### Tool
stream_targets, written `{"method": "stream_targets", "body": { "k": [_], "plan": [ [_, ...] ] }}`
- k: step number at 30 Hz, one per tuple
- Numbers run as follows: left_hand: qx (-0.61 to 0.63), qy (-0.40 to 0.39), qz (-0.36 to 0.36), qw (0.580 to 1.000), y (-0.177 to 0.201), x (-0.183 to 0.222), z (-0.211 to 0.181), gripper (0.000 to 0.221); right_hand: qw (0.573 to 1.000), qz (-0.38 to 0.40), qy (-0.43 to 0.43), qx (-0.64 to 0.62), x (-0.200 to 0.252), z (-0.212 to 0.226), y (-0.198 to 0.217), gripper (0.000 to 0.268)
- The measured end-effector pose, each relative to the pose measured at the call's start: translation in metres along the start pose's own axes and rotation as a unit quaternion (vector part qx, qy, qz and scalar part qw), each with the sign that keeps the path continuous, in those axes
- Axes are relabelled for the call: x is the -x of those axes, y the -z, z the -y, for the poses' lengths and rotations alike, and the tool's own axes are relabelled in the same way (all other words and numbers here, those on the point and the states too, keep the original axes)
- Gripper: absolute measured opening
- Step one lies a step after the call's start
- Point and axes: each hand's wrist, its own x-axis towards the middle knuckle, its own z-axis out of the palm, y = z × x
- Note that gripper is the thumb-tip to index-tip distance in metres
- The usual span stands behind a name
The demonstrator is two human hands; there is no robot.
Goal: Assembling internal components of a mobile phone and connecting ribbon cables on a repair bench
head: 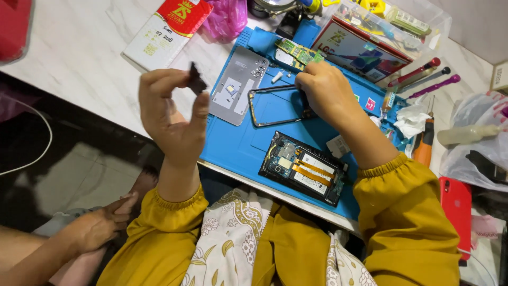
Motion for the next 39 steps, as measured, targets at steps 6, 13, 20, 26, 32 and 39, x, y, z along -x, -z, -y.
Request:
{"method": "stream_targets", "body": {
  "k": [6,13,20,26,32,39],
  "plan": [
    [0.008,-0.034,0.174,0.984,-0.035,0.024,-0.019,0.026,0.901,-0.039,-0.089,-0.422,0.029,0.057,0.129,0.033],
    [0.042,-0.099,0.202,0.974,-0.056,0.048,-0.043,0.028,0.813,-0.059,-0.13,-0.564,0.082,0.097,0.142,0.043],
    [0.097,-0.13,0.281,0.946,-0.065,0.055,-0.054,0.023,0.838,-0.148,-0.154,-0.502,0.118,0.11,0.153,0.006],
    [0.109,-0.12,0.33,0.93,-0.075,0.06,-0.052,0.021,0.859,-0.172,-0.245,-0.415,0.17,0.097,0.144,0.005],
    [0.069,-0.123,0.313,0.939,-0.073,0.059,-0.043,0.015,0.821,-0.192,-0.354,-0.405,0.215,0.098,0.09,0.023],
    [-0.036,-0.108,0.286,0.951,-0.049,0.033,-0.024,0.02,0.807,-0.196,-0.343,-0.438,0.216,0.108,0.084,0.033]
  ]
}}
